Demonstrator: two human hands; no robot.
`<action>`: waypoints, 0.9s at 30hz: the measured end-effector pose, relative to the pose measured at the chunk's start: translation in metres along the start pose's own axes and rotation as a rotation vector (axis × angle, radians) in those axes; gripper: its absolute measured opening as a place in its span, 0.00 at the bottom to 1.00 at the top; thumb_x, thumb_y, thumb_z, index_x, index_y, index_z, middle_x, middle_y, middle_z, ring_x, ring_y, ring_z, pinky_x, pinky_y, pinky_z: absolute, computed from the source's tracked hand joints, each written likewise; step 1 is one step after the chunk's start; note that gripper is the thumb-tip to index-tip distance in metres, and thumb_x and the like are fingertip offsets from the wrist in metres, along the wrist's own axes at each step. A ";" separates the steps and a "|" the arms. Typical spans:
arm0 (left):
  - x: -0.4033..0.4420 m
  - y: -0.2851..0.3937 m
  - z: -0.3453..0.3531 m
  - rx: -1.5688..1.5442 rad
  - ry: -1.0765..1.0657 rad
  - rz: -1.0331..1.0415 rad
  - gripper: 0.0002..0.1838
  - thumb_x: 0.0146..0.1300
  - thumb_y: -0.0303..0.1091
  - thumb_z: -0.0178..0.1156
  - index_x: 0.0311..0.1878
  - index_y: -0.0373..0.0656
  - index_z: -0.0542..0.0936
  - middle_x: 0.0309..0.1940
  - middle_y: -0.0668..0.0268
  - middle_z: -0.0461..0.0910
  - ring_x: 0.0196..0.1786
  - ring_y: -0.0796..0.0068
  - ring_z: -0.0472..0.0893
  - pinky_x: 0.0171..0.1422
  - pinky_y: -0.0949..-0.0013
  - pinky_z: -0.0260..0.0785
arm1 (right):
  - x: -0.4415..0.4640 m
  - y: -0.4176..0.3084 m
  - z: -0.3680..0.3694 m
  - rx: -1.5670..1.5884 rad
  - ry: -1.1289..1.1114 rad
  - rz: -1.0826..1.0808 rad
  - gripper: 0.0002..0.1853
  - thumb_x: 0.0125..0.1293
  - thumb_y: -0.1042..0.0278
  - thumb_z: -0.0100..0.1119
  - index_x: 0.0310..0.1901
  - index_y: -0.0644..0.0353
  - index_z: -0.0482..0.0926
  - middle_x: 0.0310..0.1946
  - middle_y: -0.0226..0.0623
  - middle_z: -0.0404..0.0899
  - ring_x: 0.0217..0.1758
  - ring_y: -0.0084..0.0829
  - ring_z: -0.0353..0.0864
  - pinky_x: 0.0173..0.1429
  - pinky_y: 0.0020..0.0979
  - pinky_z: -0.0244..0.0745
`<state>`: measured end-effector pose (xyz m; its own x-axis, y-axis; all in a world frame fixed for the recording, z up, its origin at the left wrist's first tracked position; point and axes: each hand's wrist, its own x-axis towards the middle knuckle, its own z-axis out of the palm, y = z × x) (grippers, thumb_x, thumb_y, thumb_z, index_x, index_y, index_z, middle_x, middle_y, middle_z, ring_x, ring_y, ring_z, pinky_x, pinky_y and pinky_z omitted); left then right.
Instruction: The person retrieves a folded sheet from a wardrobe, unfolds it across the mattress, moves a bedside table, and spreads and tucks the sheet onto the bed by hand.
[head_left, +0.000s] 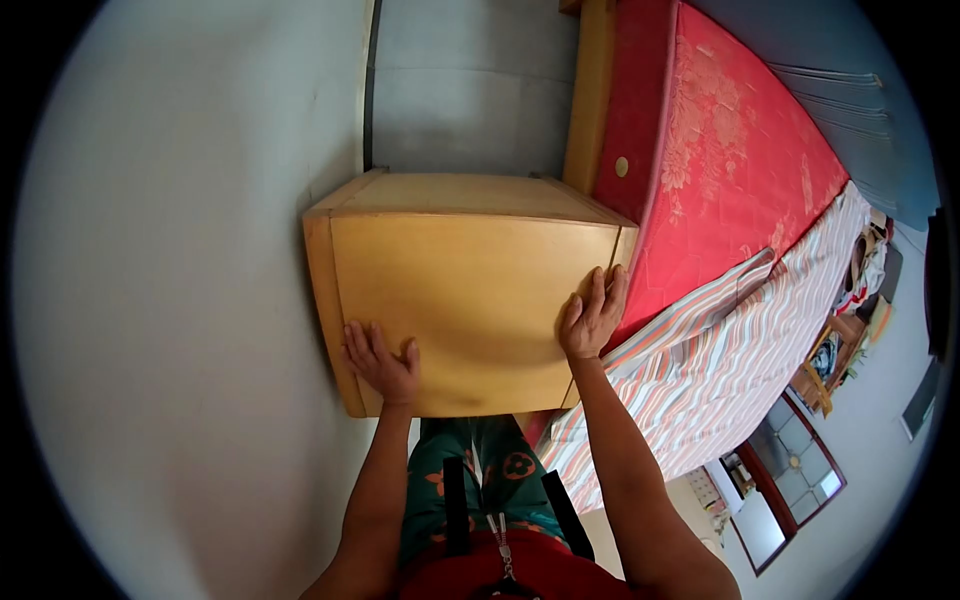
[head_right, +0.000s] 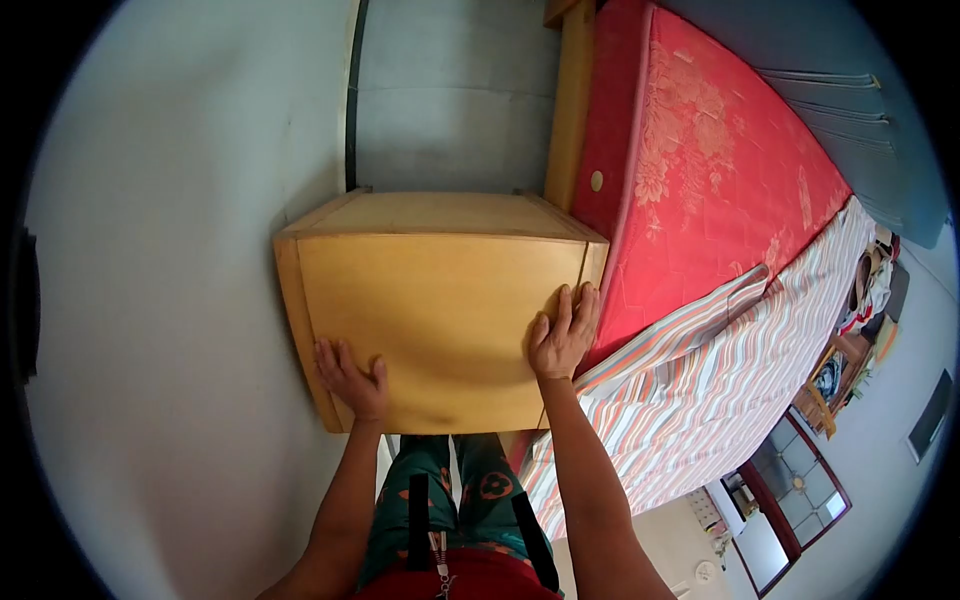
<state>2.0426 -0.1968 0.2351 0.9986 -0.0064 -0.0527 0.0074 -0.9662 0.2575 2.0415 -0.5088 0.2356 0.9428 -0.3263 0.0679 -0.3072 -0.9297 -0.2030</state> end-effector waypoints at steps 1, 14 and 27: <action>-0.001 0.001 -0.001 0.005 -0.010 -0.007 0.34 0.63 0.52 0.50 0.66 0.42 0.59 0.69 0.49 0.52 0.71 0.47 0.52 0.69 0.41 0.41 | 0.000 0.000 0.000 -0.004 0.002 0.000 0.24 0.66 0.57 0.43 0.62 0.57 0.65 0.66 0.52 0.56 0.67 0.57 0.57 0.68 0.52 0.55; -0.006 0.015 -0.013 -0.017 0.118 0.059 0.32 0.59 0.44 0.58 0.63 0.38 0.62 0.66 0.49 0.57 0.69 0.46 0.55 0.69 0.45 0.46 | -0.014 0.006 -0.004 0.056 0.044 0.018 0.27 0.61 0.60 0.50 0.62 0.57 0.65 0.66 0.50 0.57 0.69 0.51 0.54 0.70 0.49 0.50; -0.091 0.041 -0.025 -0.141 -0.038 0.413 0.19 0.60 0.36 0.58 0.52 0.37 0.73 0.61 0.53 0.65 0.65 0.49 0.61 0.68 0.52 0.53 | -0.191 0.061 -0.106 0.057 -0.040 0.365 0.28 0.54 0.63 0.59 0.59 0.56 0.67 0.66 0.48 0.56 0.71 0.46 0.51 0.72 0.52 0.44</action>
<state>1.9535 -0.2293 0.2745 0.9166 -0.3969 0.0472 -0.3823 -0.8360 0.3937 1.8292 -0.5210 0.3140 0.7771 -0.6268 -0.0575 -0.6177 -0.7418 -0.2613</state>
